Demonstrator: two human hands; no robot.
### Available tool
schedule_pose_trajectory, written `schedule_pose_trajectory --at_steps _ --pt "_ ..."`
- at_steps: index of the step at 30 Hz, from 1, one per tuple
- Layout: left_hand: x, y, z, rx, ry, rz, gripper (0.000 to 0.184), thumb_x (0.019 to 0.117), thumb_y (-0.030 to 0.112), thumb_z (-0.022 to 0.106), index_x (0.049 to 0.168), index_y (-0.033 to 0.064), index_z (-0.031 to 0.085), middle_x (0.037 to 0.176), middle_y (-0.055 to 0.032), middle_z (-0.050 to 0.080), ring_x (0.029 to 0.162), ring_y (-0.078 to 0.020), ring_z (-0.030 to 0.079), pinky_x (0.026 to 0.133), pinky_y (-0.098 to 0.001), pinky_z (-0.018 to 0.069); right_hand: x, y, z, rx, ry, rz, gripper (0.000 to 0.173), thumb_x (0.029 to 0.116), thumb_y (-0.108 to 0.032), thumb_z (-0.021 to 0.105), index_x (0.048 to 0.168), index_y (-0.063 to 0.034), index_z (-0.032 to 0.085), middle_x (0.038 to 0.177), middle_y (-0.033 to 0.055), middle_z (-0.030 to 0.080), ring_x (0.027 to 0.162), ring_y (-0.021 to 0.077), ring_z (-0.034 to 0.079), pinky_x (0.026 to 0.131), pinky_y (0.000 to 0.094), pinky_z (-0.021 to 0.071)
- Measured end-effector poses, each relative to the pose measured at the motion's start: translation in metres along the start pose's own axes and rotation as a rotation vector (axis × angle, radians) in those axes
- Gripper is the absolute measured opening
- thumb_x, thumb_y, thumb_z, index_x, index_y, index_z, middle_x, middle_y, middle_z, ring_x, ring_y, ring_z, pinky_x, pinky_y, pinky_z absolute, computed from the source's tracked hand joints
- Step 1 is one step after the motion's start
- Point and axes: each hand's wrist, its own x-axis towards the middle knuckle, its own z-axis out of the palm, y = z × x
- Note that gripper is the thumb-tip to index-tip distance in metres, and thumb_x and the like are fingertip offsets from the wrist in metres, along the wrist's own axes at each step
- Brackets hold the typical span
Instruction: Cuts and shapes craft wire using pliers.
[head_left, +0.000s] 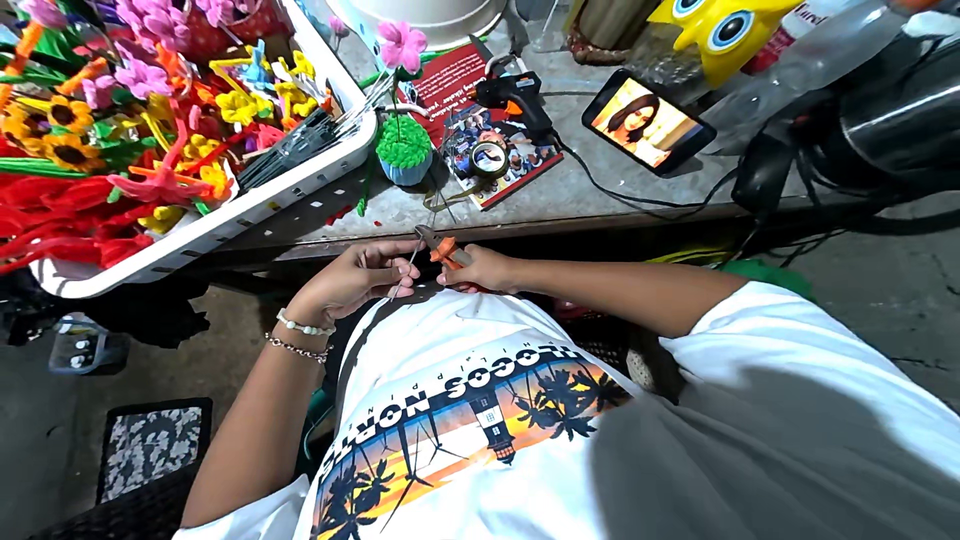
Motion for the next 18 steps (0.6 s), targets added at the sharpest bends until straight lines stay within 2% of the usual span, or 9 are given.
schedule_pose_trajectory --at_steps 2,6,10,11,13,15,18 --pt "-0.001 0.001 0.0 -0.012 0.005 0.009 0.047 0.0979 -0.009 0.053 0.143 0.0043 0.055 0.096 -0.0059 0.071 0.078 -0.0113 0.069 0.075 -0.0251 0.0606 -0.003 -0.007 -0.002 -0.016 -0.005 0.028 0.014 0.1017 -0.017 0.063 0.097 -0.0063 0.057 0.065 -0.0043 0.055 0.053 0.0011 0.053 0.052 0.0158 0.0454" --pt "-0.005 0.01 0.007 0.003 0.034 0.019 0.047 0.0983 -0.011 0.052 0.142 0.0039 0.056 0.094 -0.0045 0.07 0.077 -0.0107 0.07 0.075 -0.0249 0.061 -0.014 -0.021 0.0 -0.018 0.028 0.068 0.02 0.1062 -0.022 0.057 0.106 -0.0016 0.057 0.075 0.0011 0.066 0.063 0.0047 0.063 0.062 0.0194 0.0526" --pt "-0.008 0.02 0.011 0.022 0.003 0.063 0.047 0.0987 -0.011 0.051 0.142 0.0059 0.057 0.093 -0.0039 0.07 0.077 -0.0107 0.07 0.075 -0.0247 0.061 -0.028 -0.036 0.002 -0.079 0.093 0.054 0.029 0.1075 -0.026 0.055 0.11 0.0027 0.06 0.086 0.0045 0.072 0.075 0.0065 0.071 0.073 0.0223 0.0594" --pt "-0.007 0.021 0.011 0.029 0.0 0.076 0.046 0.0994 -0.01 0.051 0.142 0.0063 0.057 0.093 -0.0036 0.07 0.077 -0.0102 0.069 0.075 -0.0245 0.0611 -0.032 -0.04 0.001 -0.12 0.115 0.058 0.032 0.1074 -0.029 0.055 0.109 0.0026 0.061 0.085 0.005 0.073 0.074 0.0064 0.072 0.073 0.0221 0.0592" --pt "-0.004 0.023 0.012 0.044 -0.007 0.093 0.045 0.1001 -0.008 0.05 0.142 0.0065 0.057 0.093 -0.004 0.07 0.076 -0.0101 0.069 0.075 -0.0243 0.0611 -0.037 -0.046 0.0 -0.211 0.166 0.086 0.036 0.1065 -0.035 0.055 0.106 0.0013 0.061 0.078 0.0049 0.072 0.065 0.0062 0.069 0.064 0.021 0.0571" --pt "0.0 0.025 0.013 0.055 -0.004 0.096 0.047 0.0998 -0.01 0.049 0.144 0.0054 0.055 0.094 -0.0052 0.069 0.077 -0.0108 0.069 0.076 -0.0247 0.0611 -0.039 -0.051 -0.005 -0.306 0.205 0.112 0.039 0.1046 -0.039 0.058 0.105 -0.0001 0.059 0.068 0.0041 0.065 0.054 0.0072 0.063 0.053 0.0208 0.0525" --pt "0.004 0.03 0.018 0.093 0.044 0.082 0.045 0.1006 -0.009 0.051 0.143 0.0055 0.056 0.093 -0.0057 0.069 0.075 -0.0109 0.069 0.073 -0.0244 0.0611 -0.037 -0.053 -0.013 -0.384 0.239 0.136 0.038 0.1009 -0.039 0.065 0.106 -0.0018 0.058 0.063 0.0043 0.057 0.046 0.0096 0.053 0.045 0.0227 0.0451"
